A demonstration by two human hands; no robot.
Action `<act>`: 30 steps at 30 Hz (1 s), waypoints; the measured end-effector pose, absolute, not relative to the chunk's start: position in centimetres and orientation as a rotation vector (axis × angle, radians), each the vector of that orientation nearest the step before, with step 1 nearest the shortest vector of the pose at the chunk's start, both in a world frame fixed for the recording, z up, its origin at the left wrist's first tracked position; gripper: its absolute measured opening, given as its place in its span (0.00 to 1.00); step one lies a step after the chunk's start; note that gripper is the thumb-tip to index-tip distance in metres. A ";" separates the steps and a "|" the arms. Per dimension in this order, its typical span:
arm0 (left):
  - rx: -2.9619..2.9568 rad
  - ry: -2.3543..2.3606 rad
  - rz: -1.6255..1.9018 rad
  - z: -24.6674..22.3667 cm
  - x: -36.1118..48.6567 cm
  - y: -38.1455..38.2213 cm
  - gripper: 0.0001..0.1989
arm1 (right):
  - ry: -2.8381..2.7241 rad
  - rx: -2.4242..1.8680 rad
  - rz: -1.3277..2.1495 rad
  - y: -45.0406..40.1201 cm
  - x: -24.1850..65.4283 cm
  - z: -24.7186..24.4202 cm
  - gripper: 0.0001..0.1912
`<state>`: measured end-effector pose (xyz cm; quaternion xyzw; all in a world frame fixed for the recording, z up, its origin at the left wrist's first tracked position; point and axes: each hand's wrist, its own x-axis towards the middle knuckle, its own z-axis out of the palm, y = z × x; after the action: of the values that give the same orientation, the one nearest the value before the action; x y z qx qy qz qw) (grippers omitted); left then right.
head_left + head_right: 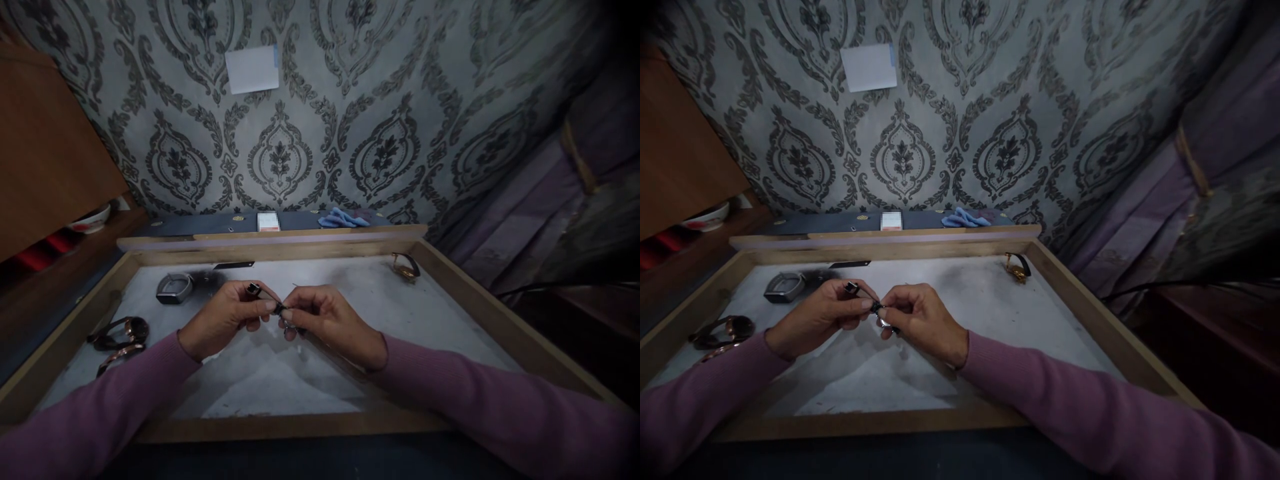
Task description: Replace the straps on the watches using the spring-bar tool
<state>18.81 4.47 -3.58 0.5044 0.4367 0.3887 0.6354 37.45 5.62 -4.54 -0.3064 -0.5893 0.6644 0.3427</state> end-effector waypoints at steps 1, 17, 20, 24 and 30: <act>1.163 1.002 0.894 -3.5 18.9 4.4 0.12 | -1.534 -0.796 1.726 5.7 37.4 -4.6 0.15; 1.334 1.049 0.883 -3.7 18.8 4.4 0.13 | -1.483 -0.812 1.784 5.9 37.4 -5.2 0.17; 1.336 1.061 0.862 -3.5 18.8 4.3 0.14 | -1.485 -0.787 1.771 5.9 37.4 -5.3 0.18; 1.317 1.072 0.840 -3.3 18.9 4.3 0.13 | -1.550 -0.780 1.740 5.8 37.5 -5.2 0.18; 1.308 1.027 0.832 -3.5 18.7 4.4 0.15 | -1.593 -0.716 1.744 6.0 37.8 -5.3 0.20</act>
<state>18.74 4.44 -3.52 0.5637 0.4428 0.3587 0.5979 37.79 5.99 -5.27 -0.2736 -0.6092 0.6669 0.3305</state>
